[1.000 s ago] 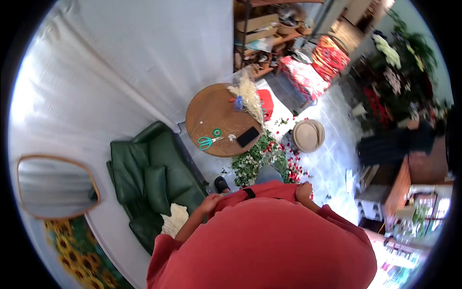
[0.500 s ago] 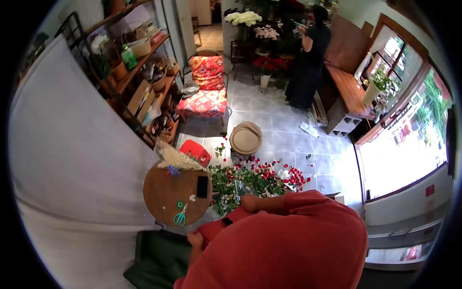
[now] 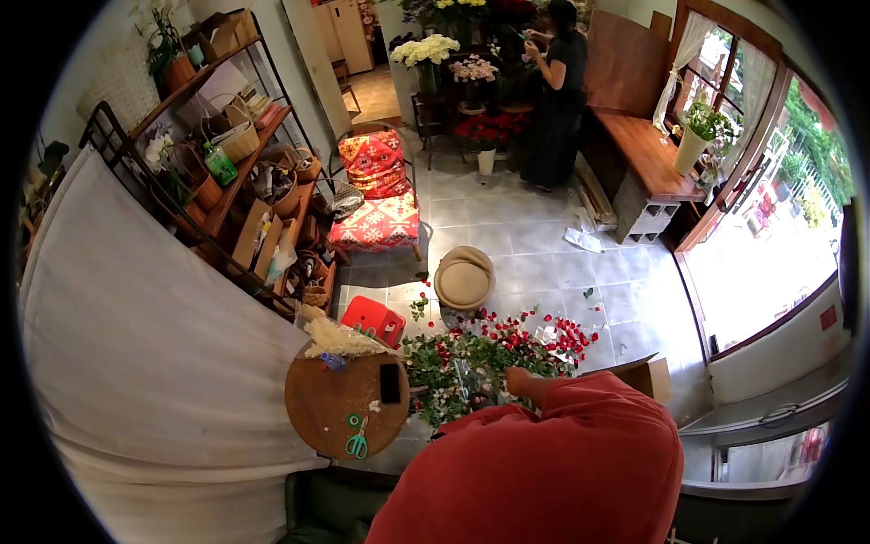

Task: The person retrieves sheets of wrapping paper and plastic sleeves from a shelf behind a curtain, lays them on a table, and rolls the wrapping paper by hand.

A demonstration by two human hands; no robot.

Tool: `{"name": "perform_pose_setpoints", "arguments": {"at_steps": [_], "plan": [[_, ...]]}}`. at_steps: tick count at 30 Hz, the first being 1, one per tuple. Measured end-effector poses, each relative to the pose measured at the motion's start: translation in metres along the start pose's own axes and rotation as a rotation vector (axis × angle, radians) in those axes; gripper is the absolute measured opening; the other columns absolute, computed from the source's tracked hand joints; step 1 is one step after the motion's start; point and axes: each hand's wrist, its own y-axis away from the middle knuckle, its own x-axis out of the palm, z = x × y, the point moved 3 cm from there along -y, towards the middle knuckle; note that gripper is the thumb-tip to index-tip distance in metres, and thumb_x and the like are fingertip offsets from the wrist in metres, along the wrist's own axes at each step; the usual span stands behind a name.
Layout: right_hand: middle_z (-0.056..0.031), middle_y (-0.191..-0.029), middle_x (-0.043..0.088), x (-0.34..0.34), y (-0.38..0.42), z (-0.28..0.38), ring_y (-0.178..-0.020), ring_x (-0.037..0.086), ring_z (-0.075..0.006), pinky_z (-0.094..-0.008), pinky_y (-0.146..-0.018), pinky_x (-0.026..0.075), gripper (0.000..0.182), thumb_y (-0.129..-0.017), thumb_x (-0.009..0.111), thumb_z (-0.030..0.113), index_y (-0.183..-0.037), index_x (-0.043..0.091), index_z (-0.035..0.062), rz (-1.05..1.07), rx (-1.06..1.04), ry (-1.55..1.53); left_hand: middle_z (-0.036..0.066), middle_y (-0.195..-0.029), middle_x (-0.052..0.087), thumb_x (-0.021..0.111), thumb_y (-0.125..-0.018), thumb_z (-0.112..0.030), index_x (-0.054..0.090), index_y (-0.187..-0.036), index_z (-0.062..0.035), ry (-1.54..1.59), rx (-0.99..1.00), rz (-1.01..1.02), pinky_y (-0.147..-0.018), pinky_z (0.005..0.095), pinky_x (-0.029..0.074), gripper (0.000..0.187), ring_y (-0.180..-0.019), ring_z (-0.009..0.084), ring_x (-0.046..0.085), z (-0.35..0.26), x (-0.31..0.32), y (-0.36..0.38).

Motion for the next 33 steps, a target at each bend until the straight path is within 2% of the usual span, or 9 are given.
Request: {"name": "perform_pose_setpoints", "arguments": {"at_steps": [6, 8, 18, 23, 24, 25, 29, 31, 33], "plan": [[-0.0202, -0.103, 0.072, 0.046, 0.032, -0.047, -0.091, 0.07, -0.0366, -0.0469, -0.078, 0.055, 0.041, -0.083, 0.07, 0.04, -0.098, 0.077, 0.0027, 0.299, 0.07, 0.088, 0.021, -0.076, 0.07, 0.065, -0.084, -0.021, 0.074, -0.089, 0.0032, 0.066, -0.097, -0.113, -0.067, 0.0486, 0.052, 0.026, -0.072, 0.0387, 0.069, -0.006, 0.006, 0.007], [-0.0185, -0.115, 0.071, 0.094, 0.014, -0.064, -0.096, 0.069, -0.0341, -0.0463, -0.084, 0.053, 0.048, -0.094, 0.062, 0.046, -0.115, 0.073, 0.0049, 0.406, 0.106, -0.195, 0.022, -0.076, 0.07, 0.065, -0.084, -0.021, 0.074, -0.089, 0.0031, 0.079, -0.119, -0.137, -0.067, 0.0487, 0.052, 0.026, -0.072, 0.0387, 0.069, -0.01, 0.009, 0.01], [-0.0159, -0.135, 0.062, -0.023, 0.019, 0.068, -0.113, 0.065, -0.0305, -0.0451, -0.095, 0.05, 0.064, -0.103, 0.045, 0.054, -0.142, 0.052, 0.0034, 1.033, 0.18, -0.994, 0.022, -0.077, 0.07, 0.065, -0.084, -0.022, 0.074, -0.088, 0.0026, 0.112, -0.179, -0.255, -0.068, 0.0488, 0.052, 0.026, -0.073, 0.0387, 0.069, -0.021, 0.029, 0.015], [-0.018, -0.136, 0.061, -0.121, 0.015, 0.09, -0.114, 0.065, -0.028, -0.0417, -0.094, 0.051, 0.067, -0.104, 0.047, 0.053, -0.142, 0.051, -0.003, 0.575, 0.032, -1.264, 0.022, -0.077, 0.07, 0.065, -0.084, -0.022, 0.074, -0.087, 0.0024, 0.125, -0.104, -0.403, -0.068, 0.0488, 0.052, 0.026, -0.074, 0.0386, 0.069, -0.037, 0.02, 0.028], [-0.0209, -0.129, 0.065, -0.116, 0.001, 0.09, -0.1, 0.067, -0.0268, -0.0409, -0.083, 0.055, 0.059, -0.104, 0.052, 0.046, -0.136, 0.056, -0.0028, 0.495, 0.039, -1.443, 0.022, -0.077, 0.07, 0.065, -0.084, -0.022, 0.074, -0.087, 0.0023, 0.117, -0.11, -0.41, -0.068, 0.0488, 0.052, 0.026, -0.074, 0.0386, 0.069, -0.052, 0.014, 0.037], [-0.0209, -0.129, 0.065, -0.106, -0.012, 0.097, -0.1, 0.067, -0.0268, -0.0409, -0.083, 0.055, 0.059, -0.104, 0.052, 0.046, -0.136, 0.056, -0.0028, 0.565, 0.003, -1.363, 0.023, -0.081, 0.07, 0.065, -0.083, -0.023, 0.073, -0.087, 0.0018, 0.096, -0.106, -0.333, -0.07, 0.0488, 0.052, 0.026, -0.076, 0.039, 0.069, -0.06, 0.011, 0.035], [-0.0199, -0.104, 0.072, -0.083, -0.039, 0.041, -0.066, 0.063, -0.0255, -0.0459, -0.063, 0.053, 0.046, -0.101, 0.056, 0.039, -0.118, 0.067, -0.0017, 0.149, 0.022, -1.171, 0.023, -0.098, 0.069, 0.062, -0.089, -0.023, 0.075, -0.086, -0.0026, -0.022, 0.001, -0.101, -0.077, 0.0506, 0.051, 0.024, -0.085, 0.0376, 0.064, -0.034, 0.025, -0.033], [-0.0184, -0.097, 0.071, -0.064, -0.031, 0.008, -0.065, 0.061, -0.0261, -0.0473, -0.063, 0.05, 0.046, -0.097, 0.057, 0.041, -0.114, 0.068, -0.0006, 0.303, -0.147, -0.572, 0.023, -0.08, 0.067, 0.064, -0.084, -0.02, 0.071, -0.081, 0.0016, -0.016, 0.09, -0.103, -0.074, 0.0493, 0.051, 0.023, -0.074, 0.0382, 0.064, -0.064, 0.014, -0.035], [-0.0188, -0.102, 0.07, -0.039, -0.013, -0.035, -0.07, 0.062, -0.0278, -0.0485, -0.064, 0.05, 0.046, -0.095, 0.059, 0.04, -0.119, 0.067, 0.0018, 0.342, 0.077, -0.472, 0.02, -0.073, 0.063, 0.064, -0.086, -0.021, 0.068, -0.078, 0.0003, 0.012, -0.129, -0.05, -0.072, 0.0478, 0.05, 0.023, -0.068, 0.0338, 0.06, -0.133, -0.007, -0.007]]}}
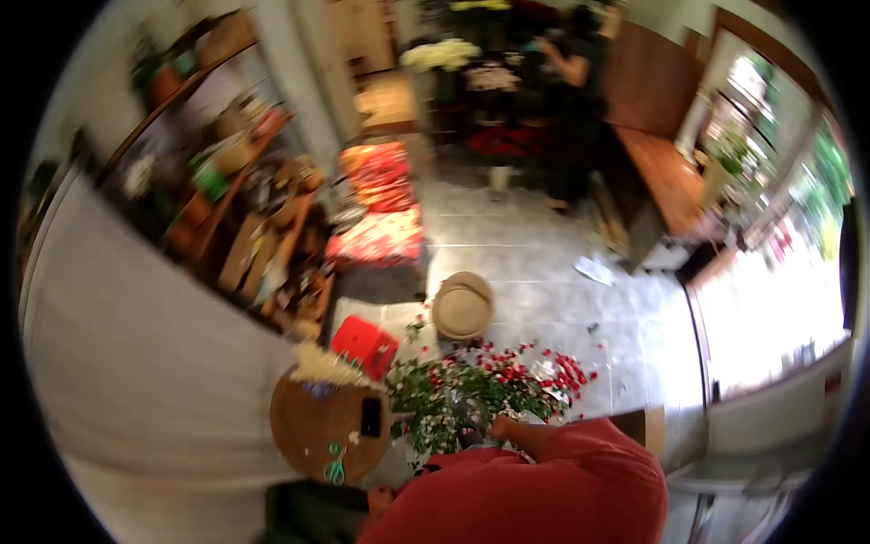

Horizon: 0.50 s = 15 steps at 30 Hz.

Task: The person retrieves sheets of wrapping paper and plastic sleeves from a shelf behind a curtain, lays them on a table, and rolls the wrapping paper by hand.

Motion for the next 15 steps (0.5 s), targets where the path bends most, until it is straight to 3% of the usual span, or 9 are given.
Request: {"name": "perform_pose_setpoints", "arguments": {"at_steps": [1, 4, 6, 8, 10, 11, 12, 14, 15], "plan": [[-0.0193, -0.106, 0.069, 0.006, 0.007, -0.027, -0.075, 0.063, -0.0294, -0.0496, -0.066, 0.049, 0.048, -0.093, 0.06, 0.04, -0.124, 0.066, 0.0043, 0.066, 0.192, 0.145, 0.019, -0.072, 0.061, 0.064, -0.086, -0.021, 0.066, -0.077, -0.0006, -0.039, -0.034, -0.003, -0.072, 0.0474, 0.049, 0.022, -0.066, 0.0323, 0.058, 0.016, 0.016, -0.023], [-0.0189, -0.126, 0.064, 0.045, -0.031, -0.159, -0.096, 0.065, -0.032, -0.0471, -0.072, 0.053, 0.045, -0.093, 0.062, 0.038, -0.131, 0.064, 0.0134, -0.021, 0.204, 0.011, 0.018, -0.074, 0.061, 0.064, -0.087, -0.022, 0.064, -0.078, -0.0018, -0.115, -0.112, 0.035, -0.071, 0.0469, 0.048, 0.022, -0.065, 0.0301, 0.056, 0.074, 0.04, -0.08], [-0.0179, -0.117, 0.068, 0.038, 0.004, -0.169, -0.092, 0.066, -0.0299, -0.043, -0.078, 0.055, 0.042, -0.094, 0.064, 0.036, -0.128, 0.066, 0.0117, 0.124, -0.069, 0.914, 0.018, -0.079, 0.063, 0.065, -0.086, -0.022, 0.065, -0.08, -0.0026, -0.165, -0.137, 0.051, -0.071, 0.0458, 0.049, 0.02, -0.066, 0.0311, 0.056, 0.085, 0.035, -0.079], [-0.0135, -0.106, 0.073, 0.036, 0.024, -0.185, -0.088, 0.069, -0.0273, -0.0404, -0.079, 0.056, 0.037, -0.095, 0.066, 0.033, -0.125, 0.069, 0.0128, 0.048, -0.005, 0.763, 0.018, -0.081, 0.064, 0.065, -0.085, -0.022, 0.067, -0.082, -0.003, -0.123, -0.165, -0.006, -0.072, 0.0449, 0.051, 0.019, -0.067, 0.0329, 0.057, 0.091, 0.017, -0.074], [-0.0135, -0.106, 0.073, 0.02, 0.031, -0.174, -0.088, 0.069, -0.0271, -0.0401, -0.079, 0.056, 0.036, -0.094, 0.066, 0.033, -0.124, 0.069, 0.0123, -0.024, 0.073, 0.405, 0.02, -0.093, 0.069, 0.068, -0.08, -0.022, 0.072, -0.089, -0.0057, 0.046, 0.236, -0.113, -0.077, 0.0463, 0.056, 0.019, -0.083, 0.0351, 0.067, 0.099, -0.021, -0.068], [-0.0135, -0.106, 0.073, 0.008, 0.026, -0.16, -0.088, 0.069, -0.027, -0.04, -0.079, 0.056, 0.036, -0.094, 0.066, 0.033, -0.124, 0.069, 0.012, -0.062, 0.111, 0.197, 0.02, -0.098, 0.07, 0.069, -0.08, -0.024, 0.072, -0.091, -0.0055, 0.027, 0.213, -0.223, -0.08, 0.0457, 0.056, 0.022, -0.091, 0.0333, 0.07, 0.109, -0.035, -0.077], [-0.0134, -0.105, 0.073, 0.002, 0.02, -0.14, -0.087, 0.069, -0.0268, -0.0399, -0.079, 0.056, 0.036, -0.094, 0.066, 0.033, -0.123, 0.069, 0.0118, -0.093, 0.14, 0.017, 0.021, -0.099, 0.07, 0.068, -0.081, -0.023, 0.072, -0.093, -0.0036, 0.059, 0.061, -0.158, -0.082, 0.0457, 0.056, 0.023, -0.093, 0.036, 0.069, 0.075, -0.075, -0.048], [-0.0134, -0.105, 0.073, 0.003, 0.017, -0.092, -0.087, 0.069, -0.0266, -0.0397, -0.078, 0.056, 0.035, -0.094, 0.066, 0.032, -0.122, 0.069, 0.0113, -0.135, 0.151, -0.188, 0.024, -0.1, 0.07, 0.066, -0.083, -0.021, 0.069, -0.099, -0.0022, 0.04, 0.131, -0.466, -0.083, 0.0484, 0.054, 0.025, -0.095, 0.0394, 0.068, 0.14, -0.11, -0.097], [-0.0134, -0.104, 0.073, 0.007, 0.014, -0.067, -0.087, 0.069, -0.0265, -0.0396, -0.078, 0.056, 0.035, -0.094, 0.066, 0.032, -0.122, 0.069, 0.011, -0.142, 0.135, -0.217, 0.023, -0.097, 0.069, 0.067, -0.082, -0.021, 0.065, -0.099, -0.0031, 0.235, 0.104, -0.665, -0.08, 0.0495, 0.052, 0.025, -0.093, 0.0407, 0.067, 0.138, -0.149, -0.084]]}}
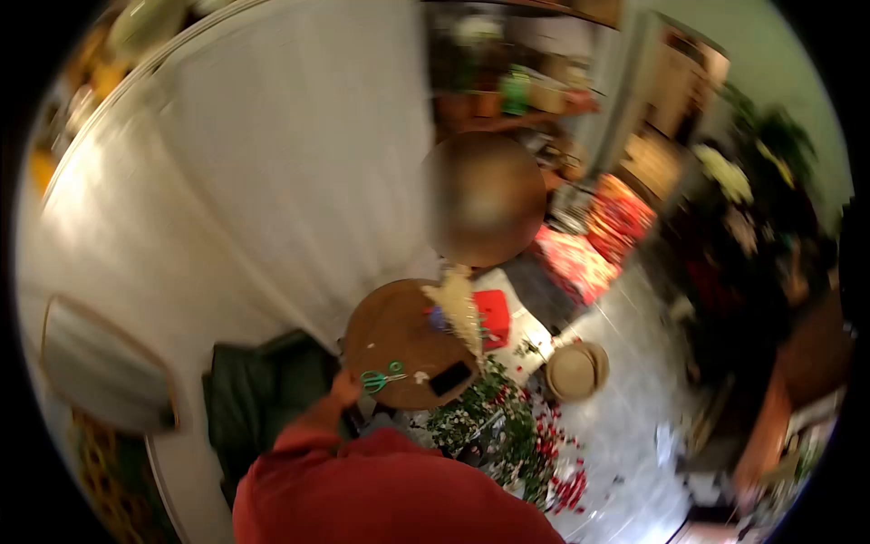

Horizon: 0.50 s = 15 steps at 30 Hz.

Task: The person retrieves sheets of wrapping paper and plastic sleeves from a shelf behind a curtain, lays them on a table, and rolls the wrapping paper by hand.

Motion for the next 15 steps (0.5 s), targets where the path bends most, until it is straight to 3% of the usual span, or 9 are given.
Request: {"name": "perform_pose_setpoints", "arguments": {"at_steps": [2, 4, 5, 6, 10, 15], "plan": [[-0.0133, -0.104, 0.073, 0.022, 0.005, 0.042, -0.087, 0.069, -0.0262, -0.0394, -0.078, 0.056, 0.034, -0.094, 0.066, 0.031, -0.121, 0.07, 0.0105, -0.002, -0.034, -0.004, 0.022, -0.091, 0.065, 0.067, -0.081, -0.017, 0.057, -0.089, -0.0023, -0.009, -0.057, -0.225, -0.076, 0.0496, 0.051, 0.02, -0.085, 0.0419, 0.063, 0.002, -0.074, -0.057], [-0.0133, -0.103, 0.073, 0.054, 0.013, 0.078, -0.086, 0.069, -0.026, -0.0392, -0.078, 0.056, 0.034, -0.094, 0.066, 0.031, -0.12, 0.07, 0.01, -0.012, -0.064, 0.012, 0.021, -0.087, 0.06, 0.07, -0.08, -0.016, 0.056, -0.098, -0.0011, 0.129, -0.073, -0.51, -0.078, 0.046, 0.05, 0.028, -0.086, 0.0406, 0.061, 0.021, -0.144, -0.124], [-0.0133, -0.103, 0.073, 0.07, 0.015, 0.098, -0.086, 0.069, -0.0258, -0.039, -0.077, 0.056, 0.033, -0.094, 0.066, 0.031, -0.12, 0.07, 0.0098, -0.021, -0.078, 0.026, 0.02, -0.091, 0.059, 0.073, -0.08, -0.015, 0.054, -0.105, -0.0009, 0.194, 0.017, -0.674, -0.08, 0.0446, 0.05, 0.034, -0.09, 0.0388, 0.06, 0.024, -0.183, -0.156], [-0.0133, -0.103, 0.073, 0.087, 0.019, 0.116, -0.086, 0.069, -0.0257, -0.0389, -0.077, 0.056, 0.033, -0.094, 0.066, 0.031, -0.119, 0.07, 0.0095, -0.028, -0.087, 0.03, 0.019, -0.104, 0.058, 0.074, -0.081, -0.014, 0.053, -0.113, -0.0002, 0.21, -0.025, -0.731, -0.083, 0.0443, 0.049, 0.041, -0.094, 0.0355, 0.06, 0.021, -0.225, -0.186], [-0.0132, -0.102, 0.073, 0.154, 0.032, 0.193, -0.085, 0.069, -0.0252, -0.0385, -0.077, 0.056, 0.032, -0.093, 0.066, 0.03, -0.117, 0.07, 0.0086, -0.051, -0.132, 0.102, 0.02, -0.126, 0.053, 0.076, -0.083, -0.015, 0.049, -0.131, 0.0045, 0.287, 0.116, -0.962, -0.092, 0.0425, 0.05, 0.059, -0.103, 0.0312, 0.059, -0.009, -0.375, -0.27], [-0.0131, -0.1, 0.074, 0.218, 0.065, 0.297, -0.084, 0.07, -0.0246, -0.0379, -0.076, 0.056, 0.031, -0.093, 0.066, 0.029, -0.115, 0.07, 0.0073, -0.075, -0.23, 0.169, 0.022, -0.13, 0.057, 0.076, -0.086, -0.016, 0.051, -0.132, 0.0034, 0.321, 0.224, -1.067, -0.096, 0.0405, 0.049, 0.056, -0.111, 0.0286, 0.06, -0.047, -0.47, -0.329]]}}
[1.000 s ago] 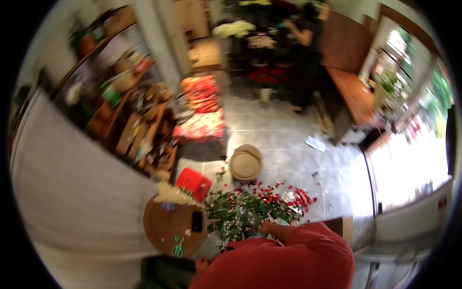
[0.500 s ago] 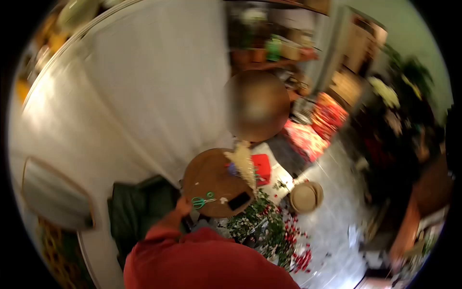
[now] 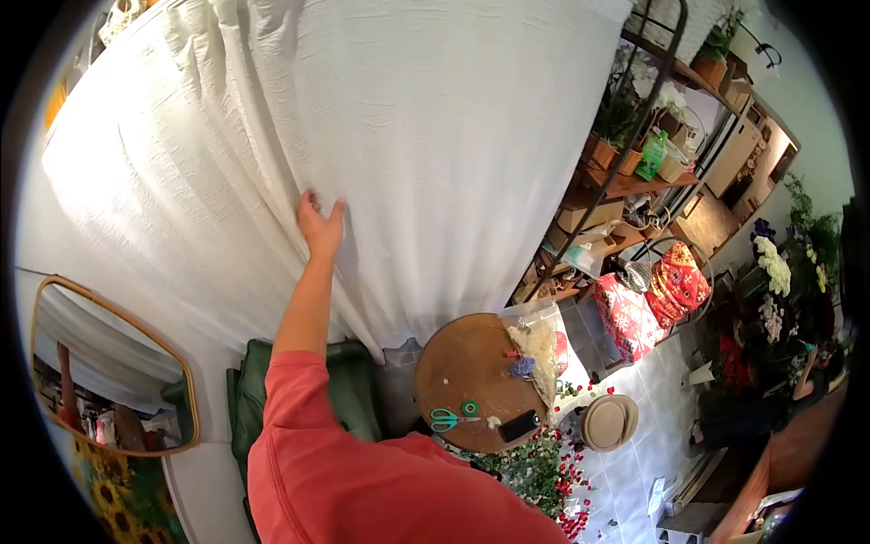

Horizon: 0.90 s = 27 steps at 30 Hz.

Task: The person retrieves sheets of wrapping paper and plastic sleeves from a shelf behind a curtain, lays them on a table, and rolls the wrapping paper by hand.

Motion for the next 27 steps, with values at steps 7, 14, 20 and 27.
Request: {"name": "perform_pose_setpoints", "arguments": {"at_steps": [7, 14, 20, 27], "plan": [[-0.0129, -0.098, 0.074, 0.018, 0.001, 0.094, -0.083, 0.07, -0.0237, -0.0372, -0.075, 0.056, 0.029, -0.093, 0.066, 0.027, -0.112, 0.071, 0.0056, -0.011, -0.124, 0.066, 0.019, -0.119, 0.058, 0.078, -0.084, -0.014, 0.054, -0.124, 0.0029, 0.327, -0.22, 0.422, -0.089, 0.0351, 0.048, 0.05, -0.104, 0.0275, 0.058, -0.018, 0.081, -0.004], [-0.0128, -0.096, 0.074, 0.017, -0.008, 0.108, -0.082, 0.07, -0.0228, -0.0364, -0.073, 0.056, 0.028, -0.092, 0.066, 0.025, -0.109, 0.071, 0.0038, -0.018, -0.122, 0.065, 0.023, -0.116, 0.052, 0.082, -0.075, -0.018, 0.051, -0.119, 0.0014, -0.154, 0.297, -0.817, -0.1, 0.0533, 0.036, 0.057, -0.113, 0.0405, 0.048, -0.085, -0.021, -0.031], [-0.0127, -0.094, 0.074, 0.016, -0.012, 0.1, -0.081, 0.07, -0.0221, -0.0357, -0.072, 0.056, 0.026, -0.092, 0.066, 0.024, -0.106, 0.072, 0.0024, -0.025, -0.084, 0.033, 0.019, -0.098, 0.063, 0.071, -0.089, -0.017, 0.065, -0.101, 0.0033, -0.136, 0.412, -0.296, -0.088, 0.0448, 0.048, 0.024, -0.092, 0.04, 0.059, -0.064, 0.047, -0.047], [-0.0125, -0.092, 0.075, 0.016, -0.014, 0.097, -0.08, 0.071, -0.0212, -0.0349, -0.071, 0.056, 0.025, -0.092, 0.066, 0.022, -0.103, 0.072, 0.0006, -0.029, -0.085, 0.037, 0.016, -0.137, 0.053, 0.075, -0.086, -0.011, 0.075, -0.104, -0.002, 0.463, 0.223, 0.105, -0.106, 0.0382, 0.043, 0.02, -0.125, 0.0322, 0.053, -0.154, 0.147, -0.032]]}}
